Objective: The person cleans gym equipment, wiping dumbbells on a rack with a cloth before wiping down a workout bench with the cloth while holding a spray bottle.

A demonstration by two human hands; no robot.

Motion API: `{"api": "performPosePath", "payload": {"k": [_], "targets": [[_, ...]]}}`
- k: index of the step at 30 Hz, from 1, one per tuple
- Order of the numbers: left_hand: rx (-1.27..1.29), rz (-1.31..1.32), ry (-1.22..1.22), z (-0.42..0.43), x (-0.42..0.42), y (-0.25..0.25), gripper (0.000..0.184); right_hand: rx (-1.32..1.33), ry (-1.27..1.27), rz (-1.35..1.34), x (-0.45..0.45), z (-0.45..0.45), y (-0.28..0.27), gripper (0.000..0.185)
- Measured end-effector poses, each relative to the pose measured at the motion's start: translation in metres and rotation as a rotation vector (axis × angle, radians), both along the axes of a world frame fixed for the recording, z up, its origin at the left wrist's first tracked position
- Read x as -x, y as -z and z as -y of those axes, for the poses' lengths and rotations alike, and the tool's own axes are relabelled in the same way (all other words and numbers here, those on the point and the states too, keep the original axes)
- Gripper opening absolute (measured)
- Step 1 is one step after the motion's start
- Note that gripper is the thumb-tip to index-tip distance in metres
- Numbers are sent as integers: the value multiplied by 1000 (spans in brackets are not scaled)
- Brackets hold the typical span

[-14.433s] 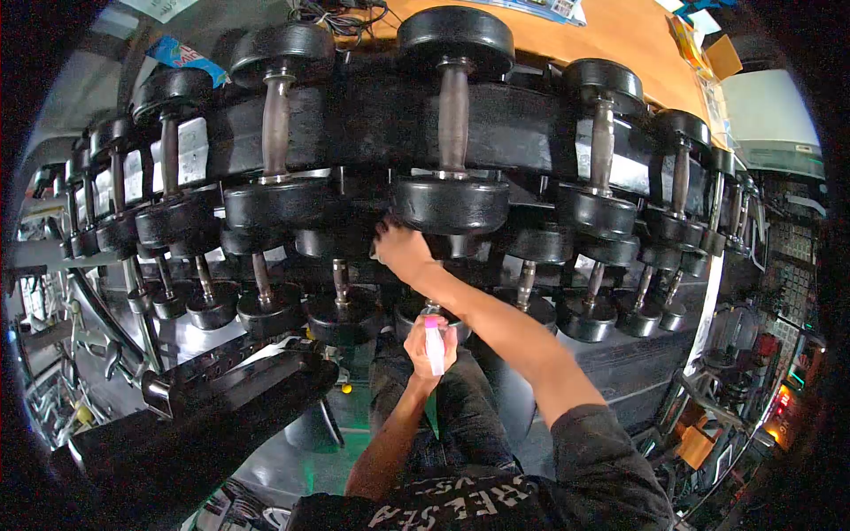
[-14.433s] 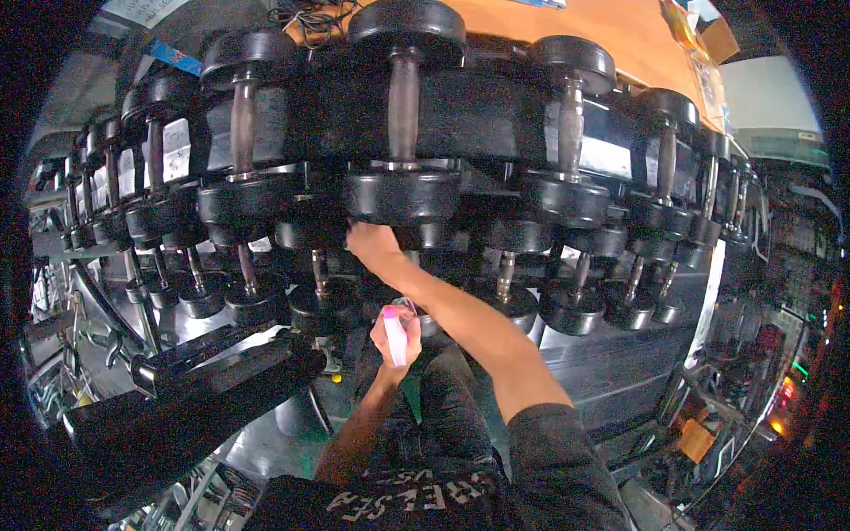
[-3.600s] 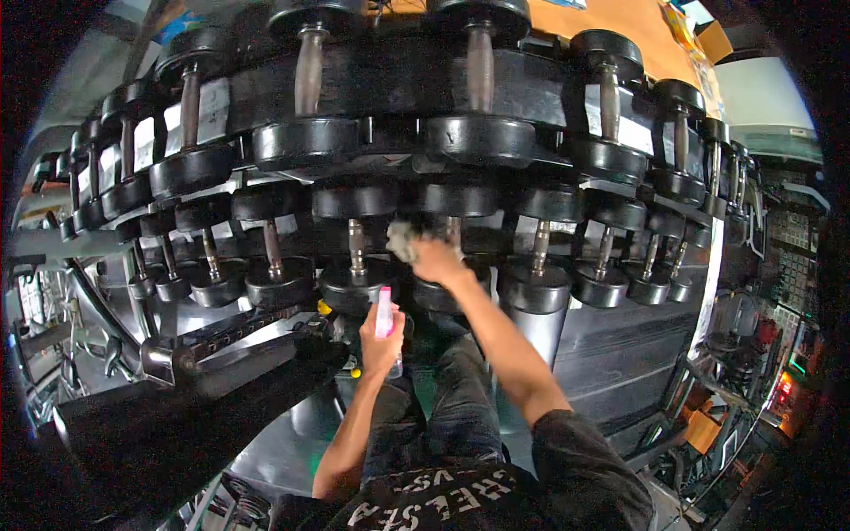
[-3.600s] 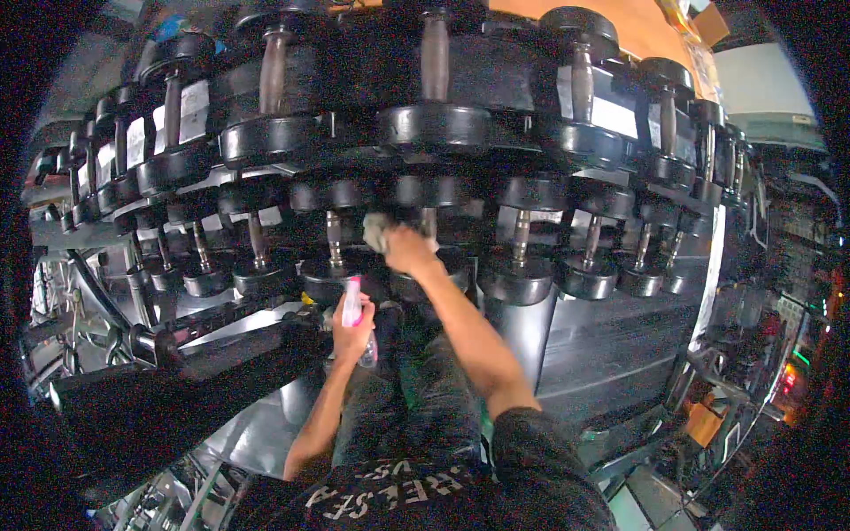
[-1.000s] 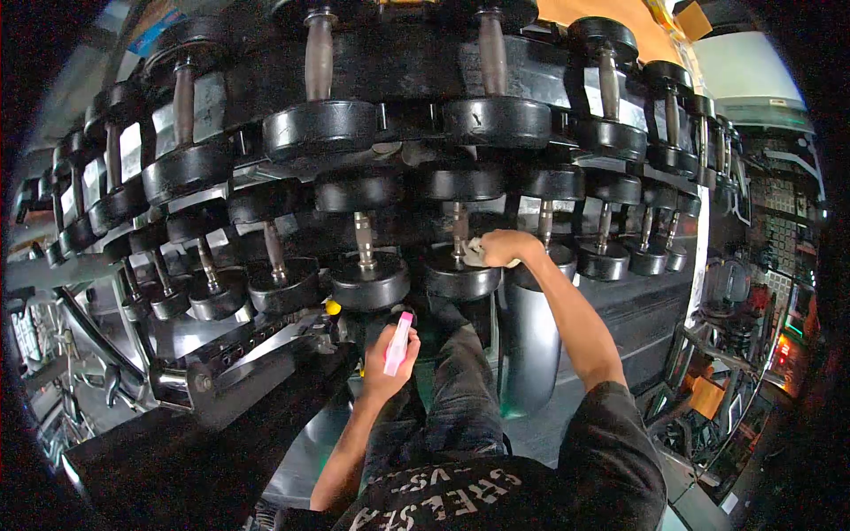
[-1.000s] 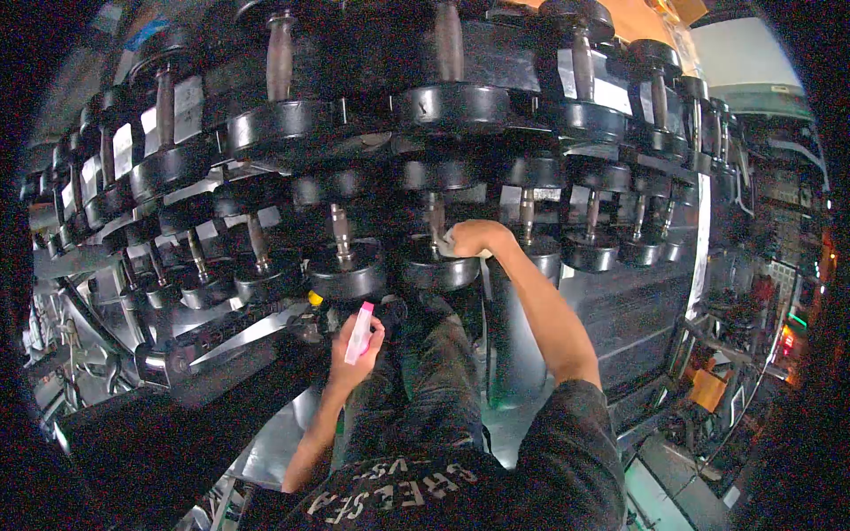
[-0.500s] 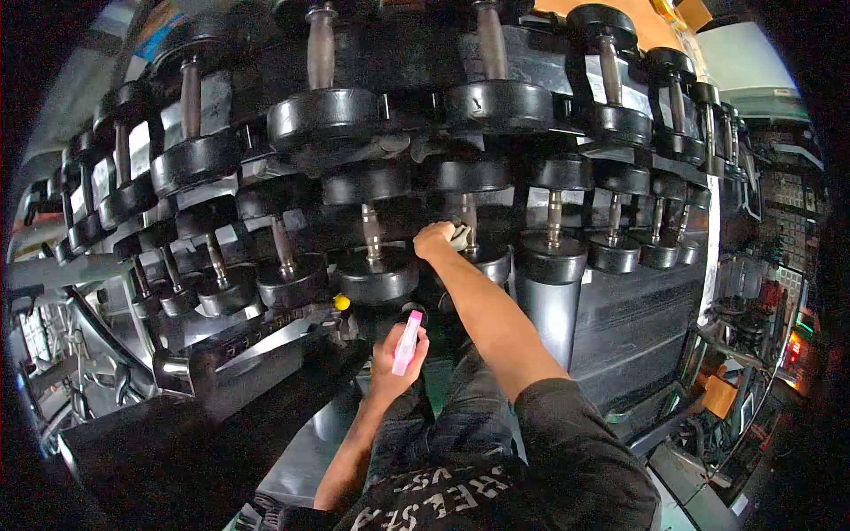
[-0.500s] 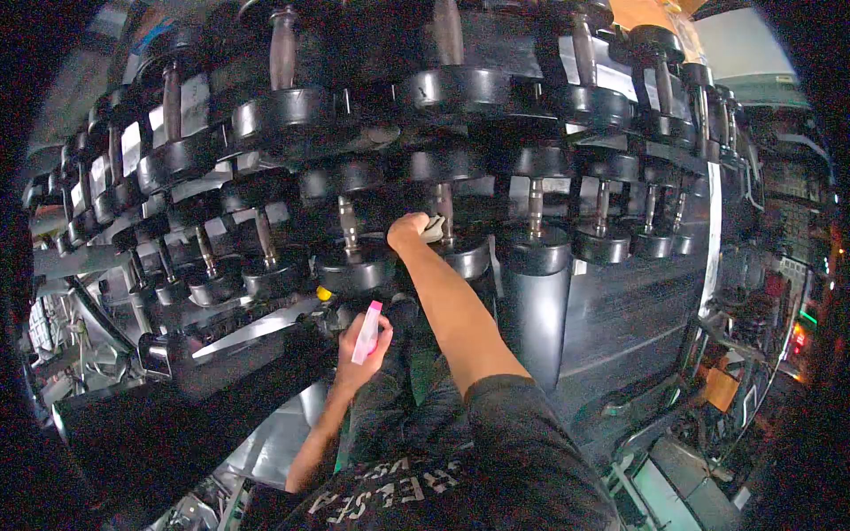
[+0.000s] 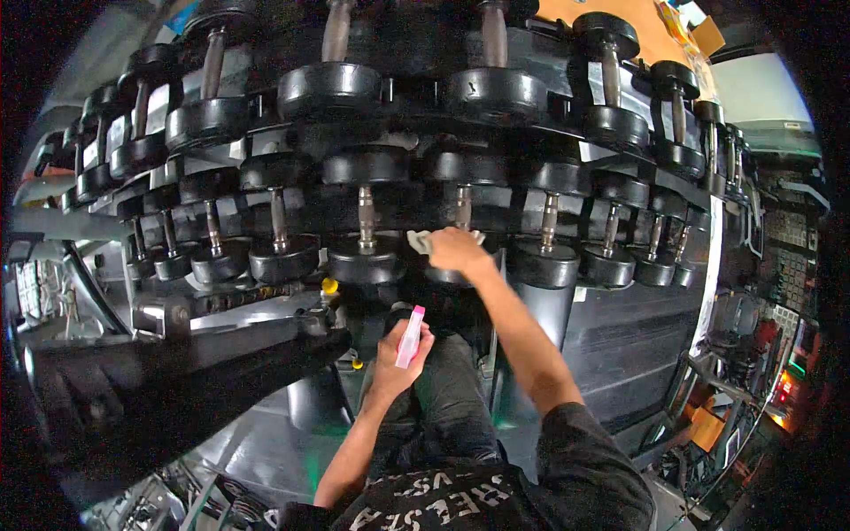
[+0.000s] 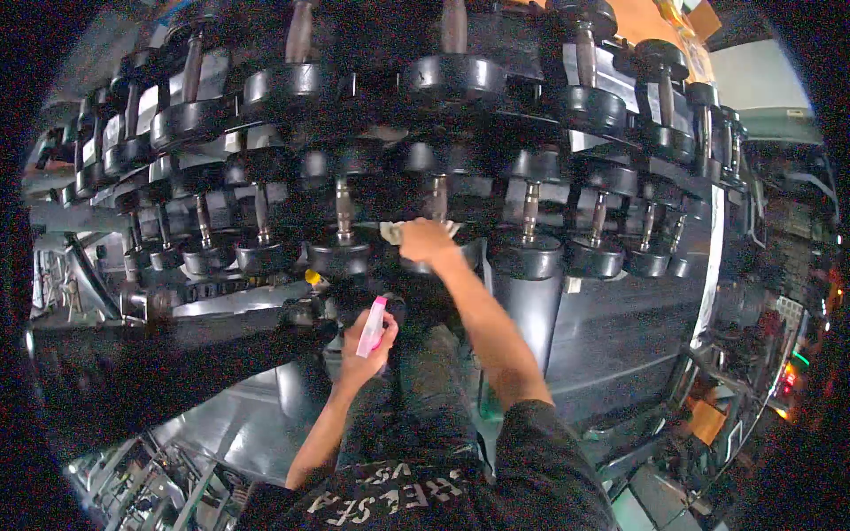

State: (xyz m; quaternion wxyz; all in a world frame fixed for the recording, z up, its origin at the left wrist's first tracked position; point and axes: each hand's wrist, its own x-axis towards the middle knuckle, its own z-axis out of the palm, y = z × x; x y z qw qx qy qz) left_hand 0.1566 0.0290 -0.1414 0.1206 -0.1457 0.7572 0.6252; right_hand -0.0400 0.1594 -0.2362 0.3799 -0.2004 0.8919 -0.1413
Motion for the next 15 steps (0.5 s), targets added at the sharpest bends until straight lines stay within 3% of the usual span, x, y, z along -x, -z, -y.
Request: {"api": "performPosePath", "payload": {"k": [2, 4, 5, 6, 8, 10, 11, 13, 14, 15], "targets": [[-23, -5, -18, -12, -6, -3, 21, 139, -10, 65, 3, -35, -6, 38], [-67, -38, -72, -22, -7, -8, 25, -22, 7, 14, 2, -61, -37, 34], [-117, 10, -110, -27, -8, -13, 27, -65, -2, -11, 2, -82, -16, 37], [-107, -5, -123, -35, -13, -16, 27, -106, 97, 24, 4, -107, -53, 40], [-141, -18, -100, -46, -17, -6, 25, -101, 136, 24, -1, -141, -56, 38], [-55, -60, -86, -57, -15, -5, 24, 343, 539, 23, -22, -167, -67, 38], [30, -91, -63, -63, -14, -6, 22, 345, 529, 18, -35, -184, -50, 38], [100, -82, -72, -72, -11, -8, 22, 936, 1164, 274, -70, -213, 2, 44], [169, -70, -71, -76, -11, -8, 21, 938, 1157, 275, -83, -215, -8, 44], [171, -73, -77, -81, -10, -7, 21, 1135, 1319, 452, -95, -213, -24, 45]]}}
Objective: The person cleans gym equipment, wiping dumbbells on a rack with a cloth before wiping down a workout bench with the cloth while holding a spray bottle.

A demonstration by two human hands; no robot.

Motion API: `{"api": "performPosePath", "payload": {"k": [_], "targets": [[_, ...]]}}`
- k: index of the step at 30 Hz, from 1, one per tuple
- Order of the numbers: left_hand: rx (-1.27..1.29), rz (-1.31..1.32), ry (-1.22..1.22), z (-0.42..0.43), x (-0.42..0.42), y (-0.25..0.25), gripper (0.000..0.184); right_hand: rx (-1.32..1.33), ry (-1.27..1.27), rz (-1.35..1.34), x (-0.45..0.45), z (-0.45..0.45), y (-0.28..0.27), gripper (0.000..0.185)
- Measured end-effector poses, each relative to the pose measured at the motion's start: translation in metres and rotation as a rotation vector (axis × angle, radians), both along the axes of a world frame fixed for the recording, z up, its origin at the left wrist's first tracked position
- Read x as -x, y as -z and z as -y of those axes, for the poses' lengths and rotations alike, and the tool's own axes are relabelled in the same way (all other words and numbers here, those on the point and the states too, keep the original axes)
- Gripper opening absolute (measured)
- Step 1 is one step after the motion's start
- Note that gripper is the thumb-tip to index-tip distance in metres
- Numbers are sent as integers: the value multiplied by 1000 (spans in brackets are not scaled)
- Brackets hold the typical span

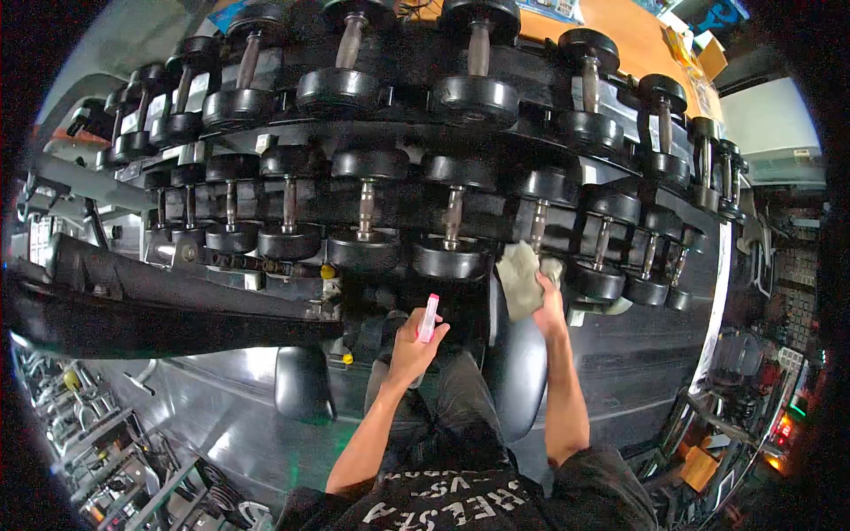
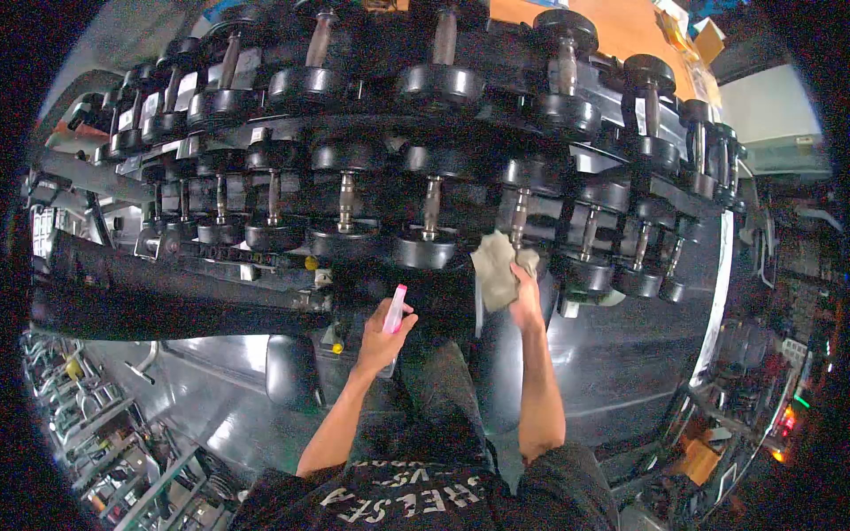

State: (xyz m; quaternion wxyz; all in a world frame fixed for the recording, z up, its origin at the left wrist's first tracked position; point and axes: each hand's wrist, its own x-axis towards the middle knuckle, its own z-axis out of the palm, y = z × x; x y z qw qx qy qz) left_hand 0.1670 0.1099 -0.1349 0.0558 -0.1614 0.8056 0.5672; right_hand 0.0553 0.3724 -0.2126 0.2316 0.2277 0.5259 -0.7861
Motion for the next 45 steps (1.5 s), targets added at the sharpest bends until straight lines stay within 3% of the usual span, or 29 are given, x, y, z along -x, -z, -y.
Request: {"api": "performPosePath", "payload": {"k": [1, 7, 9, 12, 13, 15, 17, 19, 21, 24, 28, 30, 33, 35, 37, 38, 39, 41, 44, 45], "targets": [[-21, 25, -46, -5, 0, 4, 21, 252, 137, 102, -10, 0, -11, 46], [72, 75, -43, -19, 3, 17, 22, 443, 288, 282, -52, -11, -5, 46], [107, 65, -39, -23, 5, 17, 22, 442, 295, 319, -54, -6, -4, 47], [28, 90, -70, -25, 7, 14, 21, 148, 258, 271, -48, 18, -7, 52], [5, 54, -82, -26, 5, 13, 21, 92, 212, 85, -45, 28, 8, 48], [-15, 30, -98, -25, -3, 15, 20, -502, -71, -232, -34, 46, 17, 36], [-130, 79, -142, -23, -14, 27, 19, -746, -184, -697, -17, 84, 2, 36], [-132, 113, -174, -20, -24, 29, 18, -1070, -821, -1378, 7, 100, 7, 42], [-137, 147, -205, -15, -33, 30, 17, -1153, -1030, -1454, 9, 140, 19, 46], [-113, 144, -264, -7, -44, 36, 16, -1392, -1263, -1565, 9, 178, 45, 36], [8, 61, -257, 0, -48, 38, 18, -1535, -1518, -1538, 14, 223, 56, 31], [-12, 93, -263, 2, -47, 36, 18, -1622, -1812, -1372, 11, 247, 70, 28], [-59, 164, -256, 5, -46, 36, 17, -1806, -1842, -1218, 1, 272, 103, 29], [-65, 170, -259, 3, -41, 28, 18, -1778, -1903, -1209, -1, 271, 97, 28], [-104, 172, -273, -1, -46, 37, 17, -1496, -1861, -1179, 10, 256, 78, 27], [-141, 172, -288, -2, -48, 41, 17, -1527, -1813, -1215, 15, 240, 37, 28], [-147, 169, -285, -3, -48, 42, 17, -1535, -1815, -1209, 13, 221, 39, 28], [-227, 154, -279, -6, -50, 43, 17, -1242, -1187, -1510, 8, 185, 49, 35], [-230, 192, -243, -4, -49, 36, 18, -1126, -1052, -1559, 15, 129, 29, 42], [-229, 192, -234, -2, -51, 38, 18, -1137, -1074, -1427, 13, 110, 28, 54]]}}
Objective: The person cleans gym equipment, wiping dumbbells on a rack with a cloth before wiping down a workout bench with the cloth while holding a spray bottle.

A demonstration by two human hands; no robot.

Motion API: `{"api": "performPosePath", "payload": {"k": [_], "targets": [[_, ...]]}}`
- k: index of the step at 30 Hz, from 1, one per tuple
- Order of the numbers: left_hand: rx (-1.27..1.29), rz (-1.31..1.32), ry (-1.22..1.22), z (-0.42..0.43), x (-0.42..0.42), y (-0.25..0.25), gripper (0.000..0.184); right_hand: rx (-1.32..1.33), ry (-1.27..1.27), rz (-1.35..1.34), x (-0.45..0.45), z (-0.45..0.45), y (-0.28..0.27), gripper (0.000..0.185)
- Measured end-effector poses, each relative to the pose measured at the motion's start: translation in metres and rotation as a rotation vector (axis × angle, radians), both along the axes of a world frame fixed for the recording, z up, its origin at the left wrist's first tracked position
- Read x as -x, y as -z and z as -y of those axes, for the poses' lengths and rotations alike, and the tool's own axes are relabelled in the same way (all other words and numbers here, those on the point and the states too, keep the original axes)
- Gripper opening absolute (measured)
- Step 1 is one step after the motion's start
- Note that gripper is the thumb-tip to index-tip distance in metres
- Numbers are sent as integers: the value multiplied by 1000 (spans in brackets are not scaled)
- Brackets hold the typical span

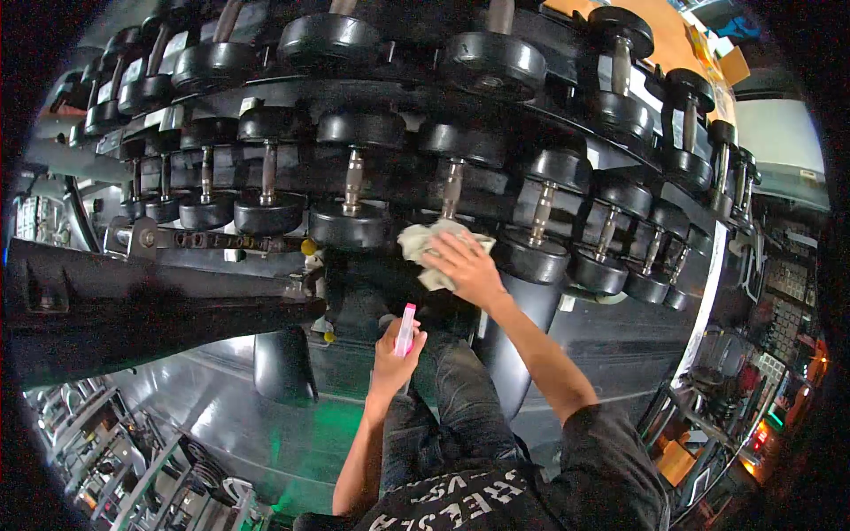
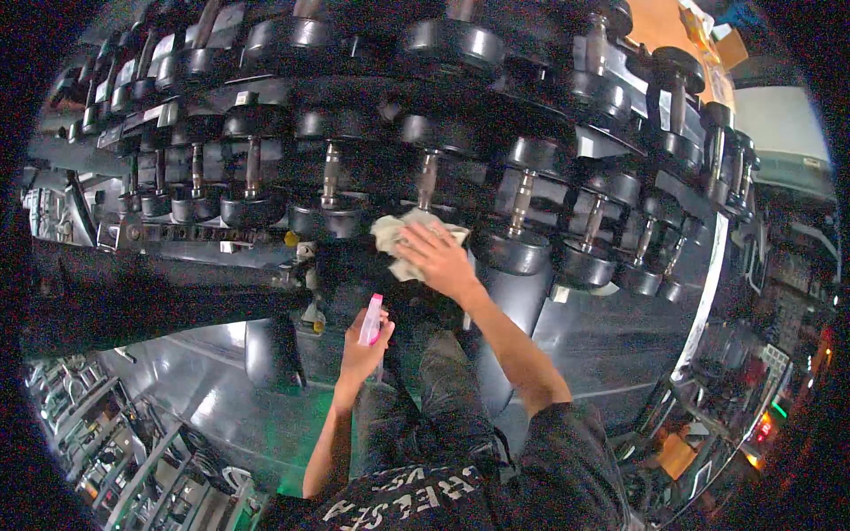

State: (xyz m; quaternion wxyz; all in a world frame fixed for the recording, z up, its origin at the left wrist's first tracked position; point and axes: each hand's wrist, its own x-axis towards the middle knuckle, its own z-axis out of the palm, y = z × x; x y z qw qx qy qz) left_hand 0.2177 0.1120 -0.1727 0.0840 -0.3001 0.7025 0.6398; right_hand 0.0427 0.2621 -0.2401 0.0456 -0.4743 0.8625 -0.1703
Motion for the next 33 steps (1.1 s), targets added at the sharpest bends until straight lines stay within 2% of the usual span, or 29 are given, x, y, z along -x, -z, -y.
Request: {"api": "performPosePath", "payload": {"k": [2, 3, 5, 6, 8, 9, 10, 12, 13, 14, 16, 17, 18, 20, 22, 23, 26, 28, 29, 30, 32, 33], "targets": [[91, -42, 75, 3, -4, 5, 19, 86, 194, 167, -6, -38, 6, 53], [89, -44, 86, 4, -3, 3, 19, 85, 205, 165, -16, -40, 15, 53], [59, -3, 107, 4, -1, -3, 19, 638, 840, 487, -41, -36, 46, 39], [58, -4, 122, 4, -1, 0, 19, 616, 999, 506, -51, -35, 66, 32], [75, -32, 157, 4, -4, 6, 18, 657, 1245, 1079, -64, -43, 113, 30], [78, -29, 170, 3, -5, 6, 18, 744, 1288, 1221, -77, -48, 157, 28], [55, -28, 159, 2, -4, 6, 18, 754, 1297, 1223, -73, -38, 148, 28], [36, -20, 153, 2, -5, 5, 18, 1397, 1623, 1248, -64, -7, 124, 26], [31, 3, 152, 2, -4, 1, 18, 1307, 1677, 1045, -61, 2, 103, 26], [22, 22, 150, 1, -4, 0, 18, 1309, 1685, 1041, -59, 4, 84, 26], [20, 11, 164, 1, -6, 0, 18, 867, 1450, 666, -51, 4, 58, 30], [21, 1, 170, 2, -6, 1, 19, 916, 1214, 417, -44, 6, 48, 34], [18, -2, 171, 3, -7, 2, 19, 768, 1126, 288, -36, 2, 51, 35], [20, 6, 183, 4, -9, 4, 18, 631, 1123, 188, -21, 4, 45, 34], [17, 15, 180, 6, -9, 2, 18, 582, 1416, 600, -4, 9, 29, 32], [19, 28, 180, 9, -9, 1, 18, 563, 1474, 559, 1, 7, 39, 31], [28, -4, 143, 16, -13, 4, 17, 481, 1459, 666, 11, 6, 24, 33], [22, -21, 125, 21, -14, 1, 17, 496, 1378, 538, -3, 20, 14, 32], [17, -28, 110, 23, -14, 1, 18, 580, 1222, 367, -10, 22, 29, 36], [15, -30, 102, 26, -14, 3, 18, 462, 1067, 184, -21, 25, 31, 45], [80, -67, 149, 31, -19, 11, 22, 224, 841, 109, -23, 38, 9, 50], [78, -62, 145, 33, -22, 14, 22, 208, 734, 72, -21, 45, -2, 52]]}}
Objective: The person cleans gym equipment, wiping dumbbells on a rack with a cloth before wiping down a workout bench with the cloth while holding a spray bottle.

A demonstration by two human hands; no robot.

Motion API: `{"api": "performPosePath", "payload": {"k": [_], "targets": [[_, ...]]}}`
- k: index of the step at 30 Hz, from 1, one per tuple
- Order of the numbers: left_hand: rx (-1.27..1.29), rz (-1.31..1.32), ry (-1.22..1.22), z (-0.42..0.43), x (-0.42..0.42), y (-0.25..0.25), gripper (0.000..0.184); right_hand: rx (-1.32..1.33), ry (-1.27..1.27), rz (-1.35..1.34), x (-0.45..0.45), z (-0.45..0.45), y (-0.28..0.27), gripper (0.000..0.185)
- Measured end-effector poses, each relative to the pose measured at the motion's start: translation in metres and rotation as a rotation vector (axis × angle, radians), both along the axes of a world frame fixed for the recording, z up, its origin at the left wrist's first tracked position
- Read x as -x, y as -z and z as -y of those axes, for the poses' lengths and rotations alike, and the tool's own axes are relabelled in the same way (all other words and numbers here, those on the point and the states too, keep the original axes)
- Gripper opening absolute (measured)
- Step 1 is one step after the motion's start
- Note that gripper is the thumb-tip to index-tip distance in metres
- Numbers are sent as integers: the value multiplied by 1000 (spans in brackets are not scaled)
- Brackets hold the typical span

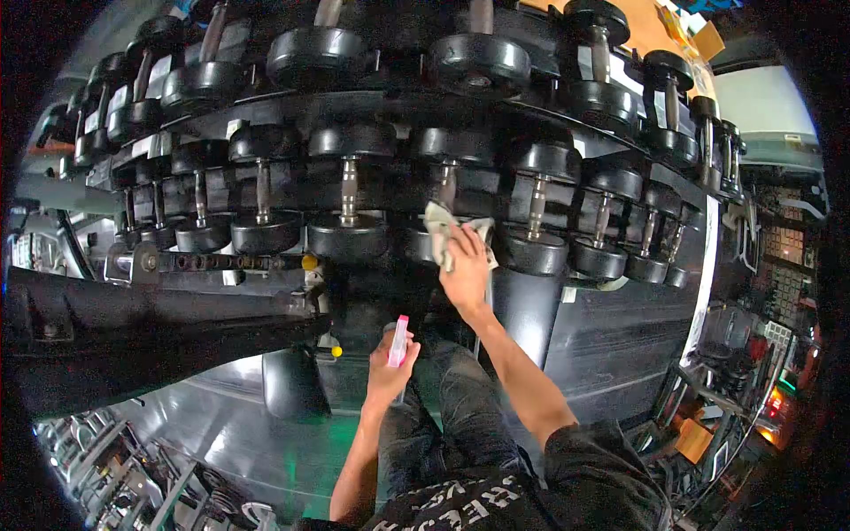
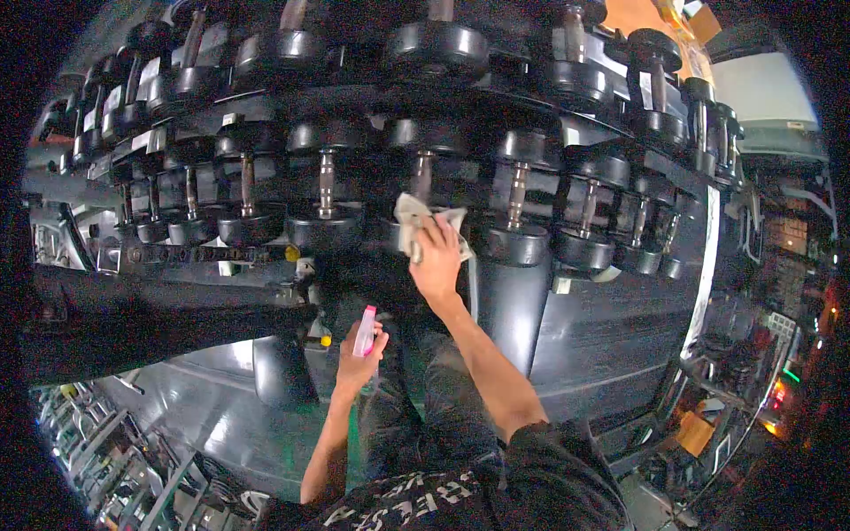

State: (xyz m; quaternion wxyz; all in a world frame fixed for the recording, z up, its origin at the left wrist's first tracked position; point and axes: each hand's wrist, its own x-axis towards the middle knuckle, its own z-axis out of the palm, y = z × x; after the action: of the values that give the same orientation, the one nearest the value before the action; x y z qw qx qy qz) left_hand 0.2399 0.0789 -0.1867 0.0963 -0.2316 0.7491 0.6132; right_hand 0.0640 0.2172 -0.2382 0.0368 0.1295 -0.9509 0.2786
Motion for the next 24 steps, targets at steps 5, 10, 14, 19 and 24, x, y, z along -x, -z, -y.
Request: {"api": "performPosePath", "payload": {"k": [5, 10, 14, 19, 24], "targets": [[-32, 38, -62, 3, -8, 9, 22, -224, -384, -110, 10, 29, -2, 29], [-19, 49, -100, -1, -1, -3, 20, -713, -886, -166, 26, 53, 7, 25], [69, 3, -67, -8, 11, -13, 20, -1036, -1092, 16, 23, 89, 32, 27], [-50, 120, -82, -13, 15, -17, 21, -1280, -1071, -64, 8, 124, 73, 27], [7, 27, -69, -20, 22, -26, 19, -867, -902, 96, 23, 80, 33, 27]]}}
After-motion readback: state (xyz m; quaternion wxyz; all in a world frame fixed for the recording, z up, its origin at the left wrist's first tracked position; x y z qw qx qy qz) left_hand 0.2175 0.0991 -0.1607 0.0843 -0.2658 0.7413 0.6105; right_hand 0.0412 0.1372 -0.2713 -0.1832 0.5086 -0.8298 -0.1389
